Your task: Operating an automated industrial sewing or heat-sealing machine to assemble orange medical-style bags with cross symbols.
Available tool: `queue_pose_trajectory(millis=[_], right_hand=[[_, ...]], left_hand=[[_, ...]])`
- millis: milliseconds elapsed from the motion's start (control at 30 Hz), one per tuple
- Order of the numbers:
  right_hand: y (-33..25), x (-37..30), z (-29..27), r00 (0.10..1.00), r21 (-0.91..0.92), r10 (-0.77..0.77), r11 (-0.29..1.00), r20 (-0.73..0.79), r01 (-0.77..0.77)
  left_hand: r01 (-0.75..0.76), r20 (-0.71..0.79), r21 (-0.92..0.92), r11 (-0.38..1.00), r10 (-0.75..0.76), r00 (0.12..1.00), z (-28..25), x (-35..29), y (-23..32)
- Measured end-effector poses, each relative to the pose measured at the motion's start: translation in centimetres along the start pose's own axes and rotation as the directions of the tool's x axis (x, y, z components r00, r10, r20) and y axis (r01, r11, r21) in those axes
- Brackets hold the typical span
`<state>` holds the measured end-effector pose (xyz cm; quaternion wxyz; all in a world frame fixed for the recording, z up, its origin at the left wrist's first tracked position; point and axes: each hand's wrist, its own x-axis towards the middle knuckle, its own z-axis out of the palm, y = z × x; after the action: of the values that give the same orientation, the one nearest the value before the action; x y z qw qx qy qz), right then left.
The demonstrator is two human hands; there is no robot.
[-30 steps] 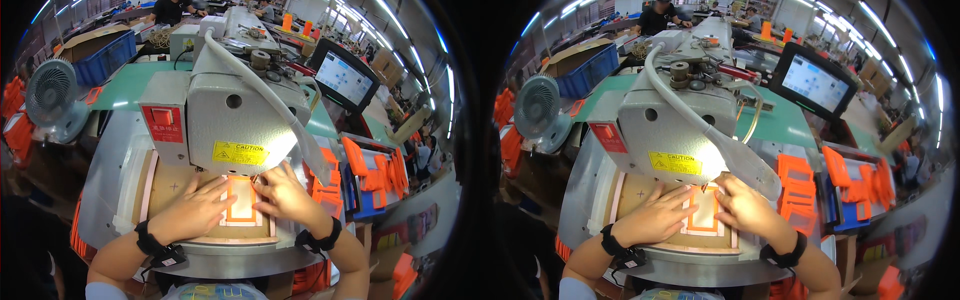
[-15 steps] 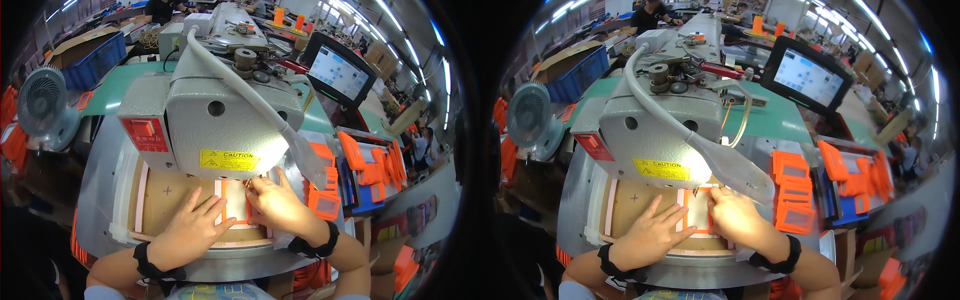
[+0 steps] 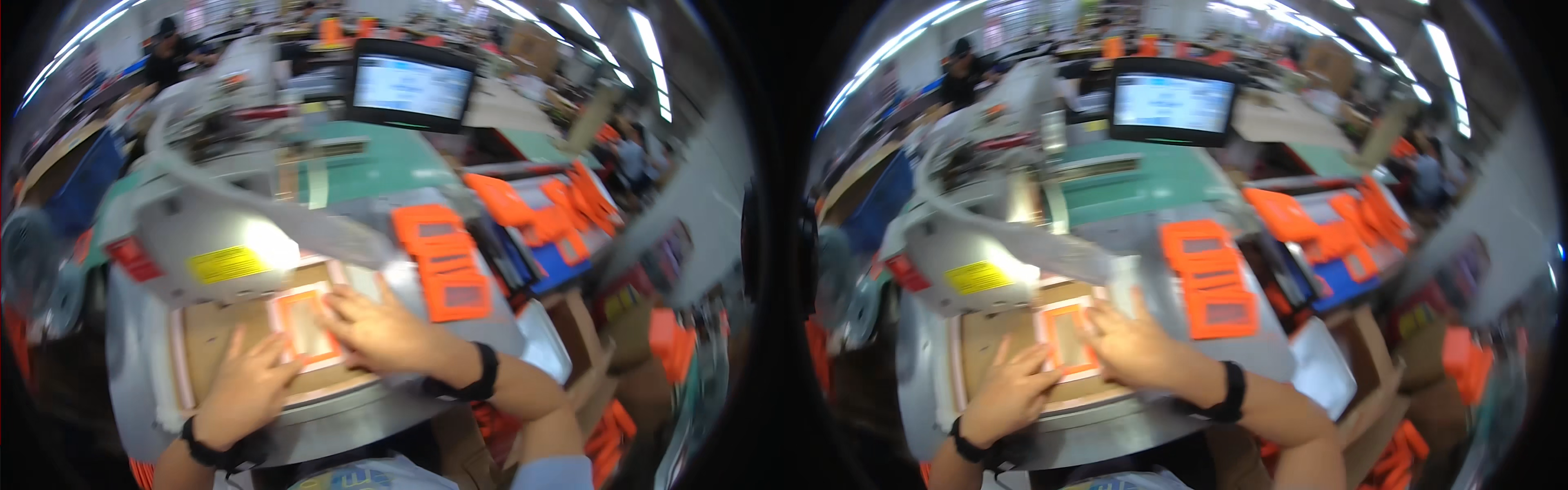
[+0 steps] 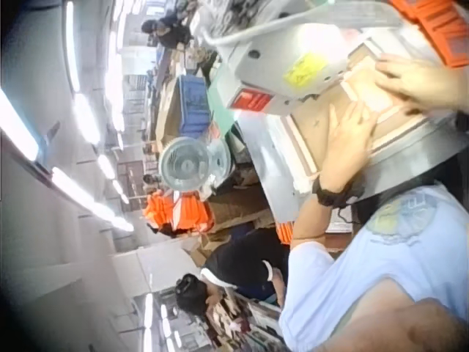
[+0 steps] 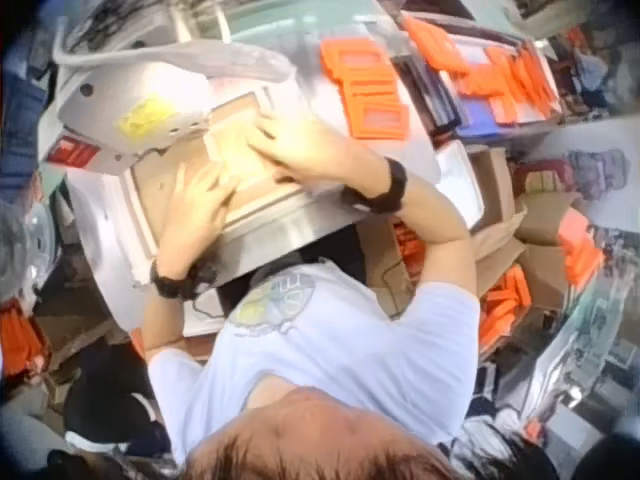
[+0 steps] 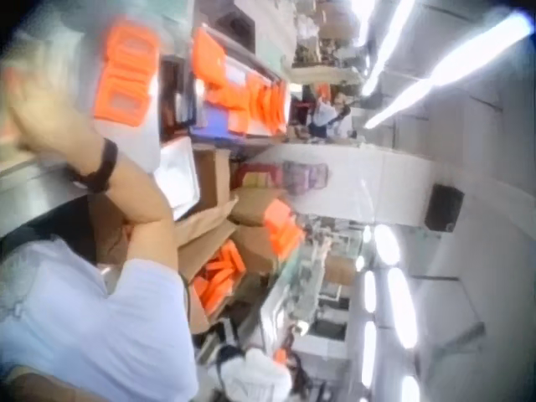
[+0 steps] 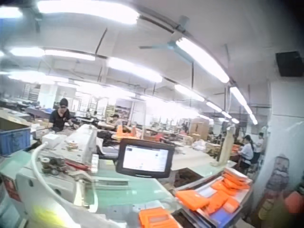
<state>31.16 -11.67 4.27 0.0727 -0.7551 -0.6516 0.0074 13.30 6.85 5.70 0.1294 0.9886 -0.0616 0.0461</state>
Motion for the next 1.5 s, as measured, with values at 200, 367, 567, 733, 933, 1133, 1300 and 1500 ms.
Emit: queue_pose_trajectory(millis=[200, 367, 567, 733, 933, 1133, 1300, 1500], right_hand=[[-7.1, -12.3, -2.4, 0.97, 0.666, 0.026, 0.731, -0.24, 0.145], [-4.4, -26.3, -1.1, 0.483, 0.646, 0.867, 0.301, 0.12, -0.702], [1.4, -37.4, 9.4, 0.146, 0.279, 0.963, 0.208, -0.228, -0.938], [3.7, -38.0, 12.2, 0.205, 0.378, 0.957, 0.271, -0.206, -0.885], [4.3, -39.0, 11.5, 0.201, 0.448, 0.962, 0.265, -0.185, -0.854], [3.7, -38.0, 6.7, -0.002, 0.32, 0.802, 0.235, -0.597, -0.918], [3.2, -38.3, 0.9, -0.375, 0.808, 0.804, 0.207, -0.461, -0.551], [0.7, -35.9, -5.1, -0.292, 0.846, 0.81, 0.533, -0.508, 0.007]], left_hand=[[0.022, -0.013, -0.158, 0.987, -0.024, 1.0, -0.1, -0.4, 0.1], [-0.099, -0.007, -0.803, 0.588, 0.157, 0.988, -6.3, -1.4, 5.9], [0.106, -0.077, -0.941, -0.323, 0.508, 0.858, -8.5, -1.9, 12.2], [-0.011, -0.259, -0.938, -0.348, 0.676, 0.69, -7.3, 0.1, 14.1], [-0.193, -0.451, -0.882, -0.43, 0.654, 0.607, -5.0, 0.0, 15.2], [-0.243, -0.555, -0.812, -0.53, 0.575, 0.601, -3.5, -0.5, 15.7], [-0.249, -0.547, -0.82, -0.515, 0.577, 0.607, -3.5, -0.3, 15.6], [-0.63, -0.855, -0.501, -0.593, 0.452, 0.254, -1.6, 3.0, 16.5]])
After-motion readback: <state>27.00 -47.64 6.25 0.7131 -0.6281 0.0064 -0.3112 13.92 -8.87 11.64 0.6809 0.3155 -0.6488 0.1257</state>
